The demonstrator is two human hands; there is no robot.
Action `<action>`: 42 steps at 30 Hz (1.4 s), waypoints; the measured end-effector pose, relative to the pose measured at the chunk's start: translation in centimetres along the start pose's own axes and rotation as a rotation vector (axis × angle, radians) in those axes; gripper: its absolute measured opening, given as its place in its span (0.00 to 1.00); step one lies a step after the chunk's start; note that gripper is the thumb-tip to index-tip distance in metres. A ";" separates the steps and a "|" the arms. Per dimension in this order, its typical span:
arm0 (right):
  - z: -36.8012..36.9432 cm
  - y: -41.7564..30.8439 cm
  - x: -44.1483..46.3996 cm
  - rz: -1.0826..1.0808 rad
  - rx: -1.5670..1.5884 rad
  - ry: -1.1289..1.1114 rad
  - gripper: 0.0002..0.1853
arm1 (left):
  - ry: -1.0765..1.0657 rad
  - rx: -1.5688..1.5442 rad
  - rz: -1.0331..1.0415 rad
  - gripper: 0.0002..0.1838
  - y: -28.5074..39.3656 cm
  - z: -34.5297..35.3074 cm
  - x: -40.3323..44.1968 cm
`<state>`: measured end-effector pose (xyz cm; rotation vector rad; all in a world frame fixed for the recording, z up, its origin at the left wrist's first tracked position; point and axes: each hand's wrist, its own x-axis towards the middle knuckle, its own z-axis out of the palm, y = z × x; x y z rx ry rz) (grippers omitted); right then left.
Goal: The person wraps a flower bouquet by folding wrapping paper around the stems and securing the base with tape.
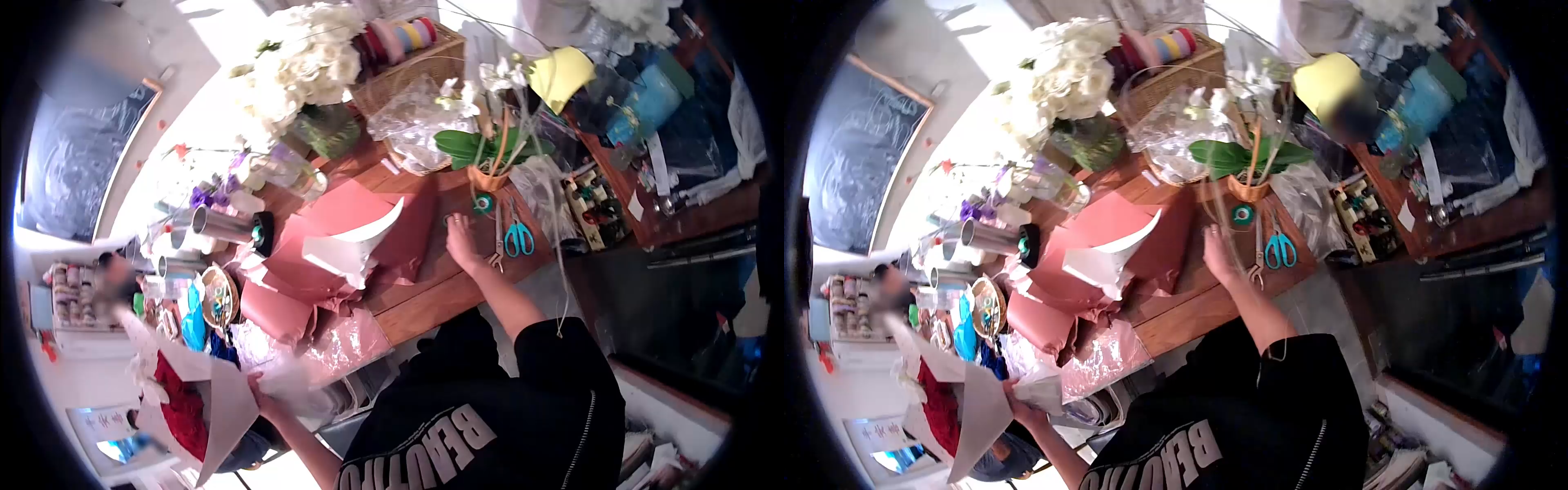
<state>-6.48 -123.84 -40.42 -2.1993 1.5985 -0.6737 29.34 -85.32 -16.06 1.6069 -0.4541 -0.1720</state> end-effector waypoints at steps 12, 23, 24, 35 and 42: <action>-10.4 -5.8 -15.9 -0.011 0.435 -0.277 0.09 | -0.121 0.049 -0.014 0.12 -2.0 -0.6 -4.8; -12.1 -31.8 -9.5 -0.444 1.084 -0.709 0.19 | -0.294 -0.026 0.013 0.14 -1.5 0.1 -7.7; -12.0 -32.6 -9.2 -0.386 1.165 -0.717 0.19 | -0.310 -0.035 0.025 0.15 -1.4 0.4 -7.2; -19.9 -37.2 -7.7 -0.877 0.538 -0.670 0.15 | -0.579 -0.340 0.020 0.18 2.7 6.8 -1.0; -19.8 -35.7 -6.2 -0.913 0.458 -0.601 0.15 | -0.673 -0.456 -0.236 0.19 1.9 8.9 0.6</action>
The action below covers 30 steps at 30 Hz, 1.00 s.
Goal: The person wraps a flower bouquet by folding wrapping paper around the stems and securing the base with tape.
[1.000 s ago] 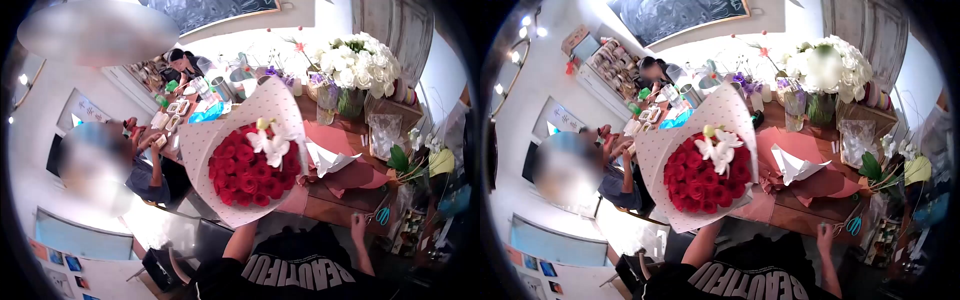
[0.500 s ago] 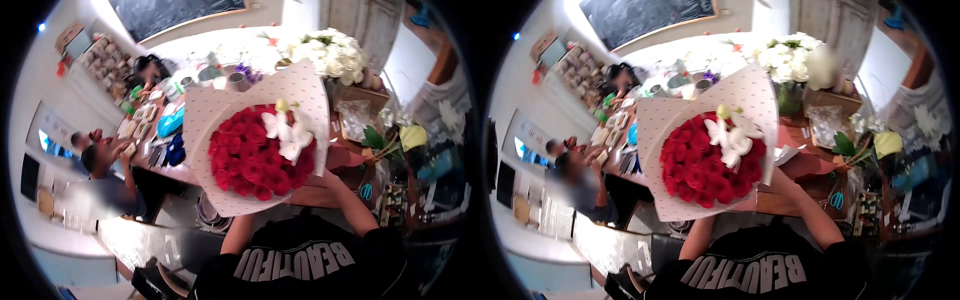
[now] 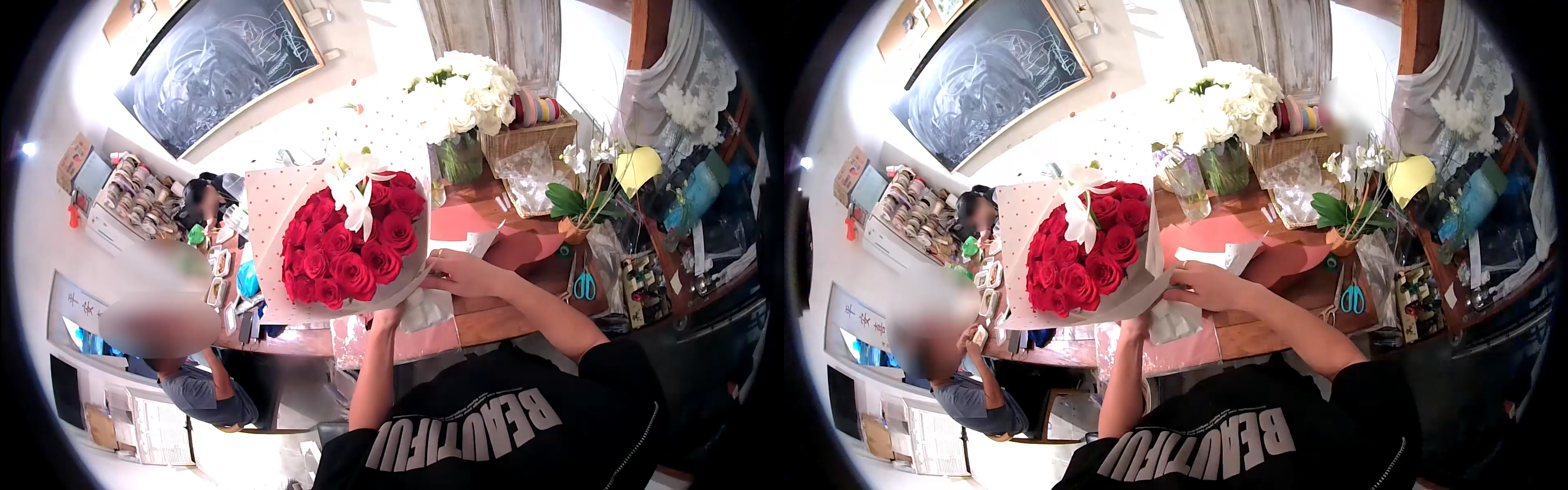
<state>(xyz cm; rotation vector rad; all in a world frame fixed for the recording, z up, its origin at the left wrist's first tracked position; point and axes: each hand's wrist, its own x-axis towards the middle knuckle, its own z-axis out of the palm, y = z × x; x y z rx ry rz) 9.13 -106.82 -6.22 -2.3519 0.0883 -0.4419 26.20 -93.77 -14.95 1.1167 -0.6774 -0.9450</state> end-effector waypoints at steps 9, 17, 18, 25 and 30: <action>-1.4 0.2 0.3 0.081 0.117 -0.018 0.15 | 0.099 0.008 0.005 0.13 2.2 3.4 1.4; -2.4 5.1 3.0 0.166 0.097 0.098 0.13 | 0.092 -0.189 -0.101 0.13 2.4 3.7 3.5; -2.4 5.3 3.4 0.080 0.094 0.153 0.12 | 0.084 -0.179 -0.106 0.12 2.8 3.9 3.7; -3.2 1.2 5.2 0.390 0.652 0.573 0.09 | 0.124 -0.202 -0.132 0.11 5.3 4.3 3.5; -1.1 0.8 6.9 0.140 0.934 0.576 0.12 | 0.159 -0.207 -0.132 0.13 5.7 5.2 2.8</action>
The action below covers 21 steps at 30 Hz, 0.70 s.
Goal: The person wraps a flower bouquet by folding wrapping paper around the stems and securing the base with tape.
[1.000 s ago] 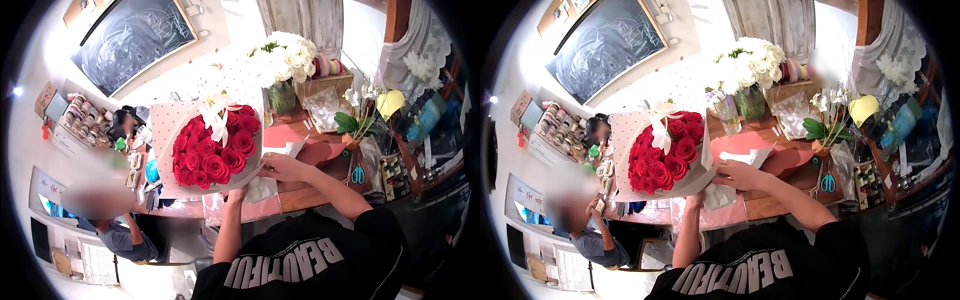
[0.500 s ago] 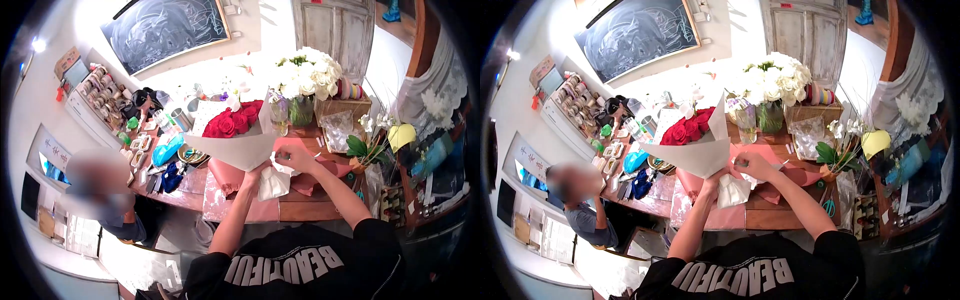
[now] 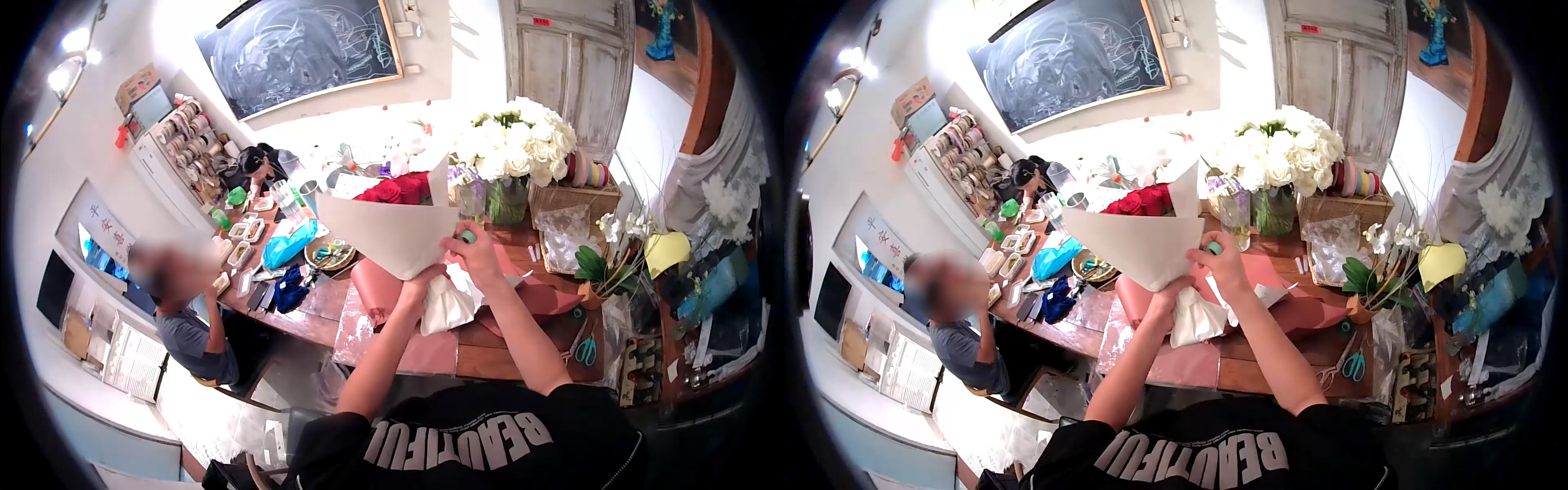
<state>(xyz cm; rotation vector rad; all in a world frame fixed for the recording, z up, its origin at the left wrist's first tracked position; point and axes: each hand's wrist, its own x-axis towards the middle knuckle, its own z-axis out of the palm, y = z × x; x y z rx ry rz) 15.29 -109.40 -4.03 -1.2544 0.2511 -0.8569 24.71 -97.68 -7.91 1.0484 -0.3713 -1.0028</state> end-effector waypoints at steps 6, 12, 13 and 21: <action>-0.4 1.7 0.8 0.129 0.375 -0.003 0.14 | 0.062 0.024 0.073 0.15 -0.9 -0.1 0.4; -1.5 2.2 -2.3 0.112 0.242 0.196 0.12 | 0.210 0.179 0.321 0.11 -3.7 -3.4 2.8; -2.5 3.6 -3.2 0.114 0.243 0.183 0.12 | 0.246 0.455 0.472 0.14 -3.7 -4.7 3.3; -3.5 11.3 -4.9 0.076 -0.069 -0.058 0.17 | 0.316 0.916 0.686 0.16 -0.3 -9.5 3.3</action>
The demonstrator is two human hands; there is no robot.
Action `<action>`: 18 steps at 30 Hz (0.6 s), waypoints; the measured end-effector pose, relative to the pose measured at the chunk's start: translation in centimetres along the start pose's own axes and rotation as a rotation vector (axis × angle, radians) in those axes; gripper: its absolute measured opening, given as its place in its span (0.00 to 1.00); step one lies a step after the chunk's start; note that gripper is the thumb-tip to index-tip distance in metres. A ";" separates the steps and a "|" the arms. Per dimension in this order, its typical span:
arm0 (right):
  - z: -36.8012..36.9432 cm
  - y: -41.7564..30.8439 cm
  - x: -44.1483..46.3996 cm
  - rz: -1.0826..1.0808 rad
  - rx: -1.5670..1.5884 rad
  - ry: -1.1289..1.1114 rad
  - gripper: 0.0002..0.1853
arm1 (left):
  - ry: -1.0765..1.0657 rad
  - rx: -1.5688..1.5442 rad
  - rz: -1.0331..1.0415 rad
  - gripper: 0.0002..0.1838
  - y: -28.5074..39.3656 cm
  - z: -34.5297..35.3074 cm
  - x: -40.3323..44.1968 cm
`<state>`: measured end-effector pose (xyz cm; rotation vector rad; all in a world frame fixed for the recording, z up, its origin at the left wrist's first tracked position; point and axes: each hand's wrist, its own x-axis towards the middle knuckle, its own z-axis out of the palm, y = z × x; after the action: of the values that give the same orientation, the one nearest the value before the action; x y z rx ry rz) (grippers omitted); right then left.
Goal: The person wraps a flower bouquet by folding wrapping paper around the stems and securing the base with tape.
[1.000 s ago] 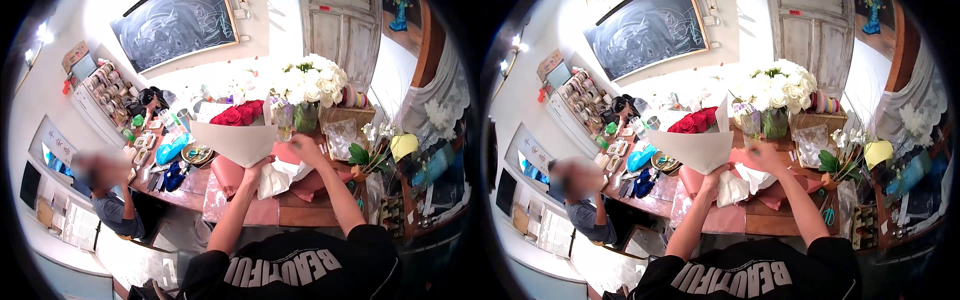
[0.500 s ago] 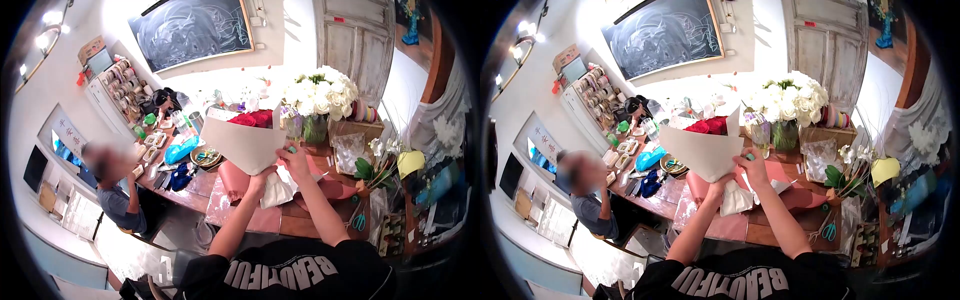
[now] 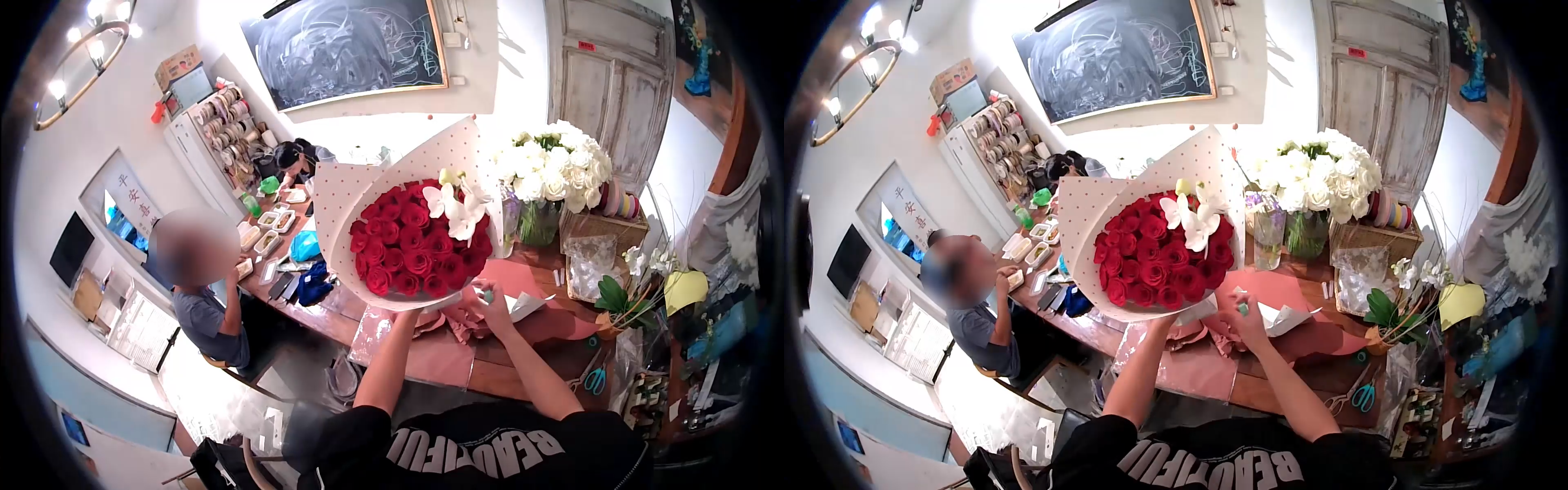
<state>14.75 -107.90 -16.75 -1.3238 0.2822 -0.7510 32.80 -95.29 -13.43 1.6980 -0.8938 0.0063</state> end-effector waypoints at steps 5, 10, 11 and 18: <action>1.6 1.6 1.3 -0.156 -0.228 -0.146 0.31 | -0.059 0.041 0.009 0.16 -3.1 2.4 -2.4; 0.6 4.8 0.9 -0.313 -0.481 -0.122 0.35 | -0.074 0.040 0.016 0.16 -5.0 4.4 -3.7; 0.5 5.1 0.8 -0.291 -0.431 -0.116 0.34 | -0.072 0.042 0.019 0.16 -5.1 4.6 -3.8; -0.1 -0.9 -0.8 0.000 -0.351 -0.015 0.23 | -0.059 0.050 0.057 0.16 -5.4 5.7 -3.9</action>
<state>13.82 -107.48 -16.08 -1.6590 0.4152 -0.7118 30.58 -97.66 -21.55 1.7263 -0.9935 0.0175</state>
